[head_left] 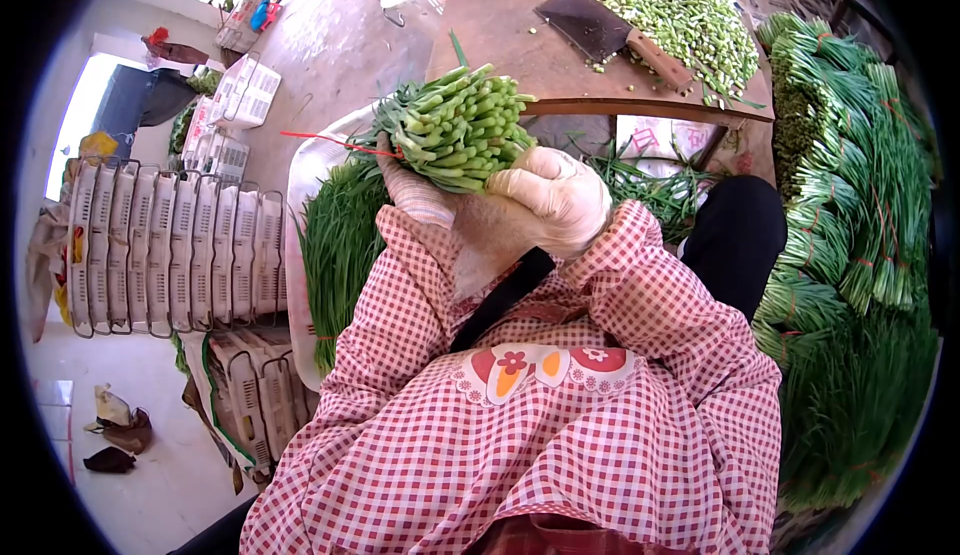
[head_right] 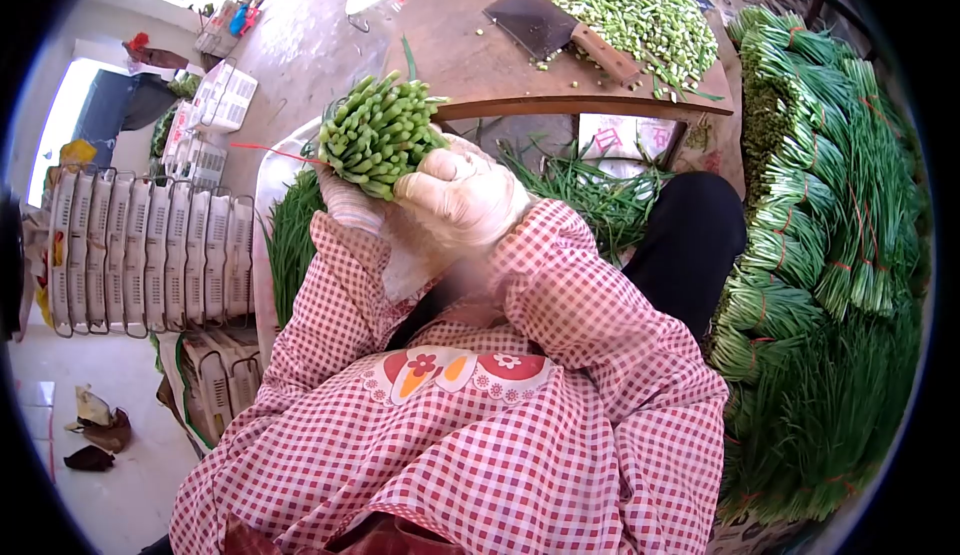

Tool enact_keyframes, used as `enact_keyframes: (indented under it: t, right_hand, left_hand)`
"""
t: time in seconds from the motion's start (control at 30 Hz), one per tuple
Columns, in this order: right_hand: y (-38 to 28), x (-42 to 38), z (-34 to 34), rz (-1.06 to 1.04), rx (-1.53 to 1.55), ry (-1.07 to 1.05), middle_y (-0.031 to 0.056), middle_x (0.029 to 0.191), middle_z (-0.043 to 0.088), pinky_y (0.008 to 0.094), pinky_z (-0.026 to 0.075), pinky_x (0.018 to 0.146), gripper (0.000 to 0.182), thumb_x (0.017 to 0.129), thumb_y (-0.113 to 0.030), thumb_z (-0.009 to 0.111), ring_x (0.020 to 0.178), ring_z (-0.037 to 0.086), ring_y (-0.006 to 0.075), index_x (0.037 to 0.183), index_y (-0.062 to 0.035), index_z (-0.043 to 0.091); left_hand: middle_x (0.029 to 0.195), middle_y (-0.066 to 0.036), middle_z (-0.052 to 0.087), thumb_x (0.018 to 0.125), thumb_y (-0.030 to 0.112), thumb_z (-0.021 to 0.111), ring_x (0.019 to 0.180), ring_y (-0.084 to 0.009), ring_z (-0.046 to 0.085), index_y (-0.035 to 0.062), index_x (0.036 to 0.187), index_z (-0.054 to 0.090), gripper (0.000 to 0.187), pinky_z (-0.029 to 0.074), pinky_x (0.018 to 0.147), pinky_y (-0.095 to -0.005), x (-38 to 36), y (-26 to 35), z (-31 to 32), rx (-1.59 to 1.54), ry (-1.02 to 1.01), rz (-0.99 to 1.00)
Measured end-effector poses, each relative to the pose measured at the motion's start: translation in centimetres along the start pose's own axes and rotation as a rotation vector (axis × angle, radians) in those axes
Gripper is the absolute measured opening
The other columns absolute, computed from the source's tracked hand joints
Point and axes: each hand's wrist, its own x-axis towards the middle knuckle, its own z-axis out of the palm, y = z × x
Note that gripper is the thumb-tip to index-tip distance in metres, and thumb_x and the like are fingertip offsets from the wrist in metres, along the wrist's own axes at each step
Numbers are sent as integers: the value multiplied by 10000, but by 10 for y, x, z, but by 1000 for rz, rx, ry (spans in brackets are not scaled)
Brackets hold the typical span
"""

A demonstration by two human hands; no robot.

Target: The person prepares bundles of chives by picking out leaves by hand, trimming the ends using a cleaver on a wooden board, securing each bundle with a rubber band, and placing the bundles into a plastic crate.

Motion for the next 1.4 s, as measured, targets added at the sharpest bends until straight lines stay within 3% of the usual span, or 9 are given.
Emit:
enact_keyframes:
  t: [0.07,0.6,0.67,0.77,0.87,0.97,1.03,1.2,1.4]
  right_hand:
    - [3,4,-7,-383,-253,1,109,827,598,334,511,653,247,729,-14,712,773,623,258,968,-22,652]
    - [-80,-84,-152,179,43,345,25,765,564,260,410,482,163,728,11,715,573,498,106,865,-37,641]
    - [-94,-110,-213,303,696,622,37,779,508,270,453,512,160,812,18,640,618,488,107,964,-28,621]
    - [-97,-138,-298,217,522,630,91,885,569,330,534,685,186,887,-16,558,756,567,167,1071,-21,589]
    - [-102,-99,-256,428,335,627,173,1082,614,438,440,995,131,914,-89,525,1035,600,300,1024,-34,571]
    - [-66,-56,-167,649,448,454,61,778,551,348,551,726,53,909,-88,511,670,589,158,925,-51,475]
    - [-50,-31,-114,827,426,278,25,743,509,220,456,442,121,946,-154,512,524,495,80,1001,-46,514]
    - [-26,3,-31,814,142,-103,-41,771,505,199,411,569,354,788,-141,749,642,454,65,1069,-61,549]
    - [-10,0,-4,481,3,-125,-4,792,551,232,452,629,261,829,-91,698,679,497,82,1044,-20,568]
  left_hand:
    - [1314,-134,526,858,607,409,1189,-343,494,105,1293,521,674,404,1015,-510,8,-2,-11,14,24,54]
    - [1314,-139,521,866,622,423,1206,-344,484,99,1293,514,681,383,1040,-519,-4,3,-10,-8,7,8]
    - [1328,-131,513,857,637,425,1229,-349,464,118,1301,509,688,365,1049,-535,-6,10,-19,23,-44,-44]
    - [1308,-144,525,879,633,389,1202,-360,489,118,1289,514,670,390,1024,-547,3,10,-49,-89,-273,-125]
    - [1271,-158,546,921,590,341,1143,-369,535,93,1282,509,636,435,982,-540,-4,14,-46,-148,-383,-173]
    - [1274,-161,541,927,583,334,1138,-372,537,82,1286,500,638,451,965,-533,-8,14,-40,-163,-392,-203]
    - [1275,-163,537,931,579,329,1135,-375,538,74,1288,494,640,462,953,-528,-11,14,-36,-162,-382,-216]
    - [1279,-163,530,944,558,316,1137,-371,535,66,1296,480,627,474,946,-510,-7,13,-44,-169,-431,-288]
    - [1269,-148,545,949,553,312,1154,-340,527,81,1291,488,609,440,988,-495,-16,13,-38,-164,-309,-194]
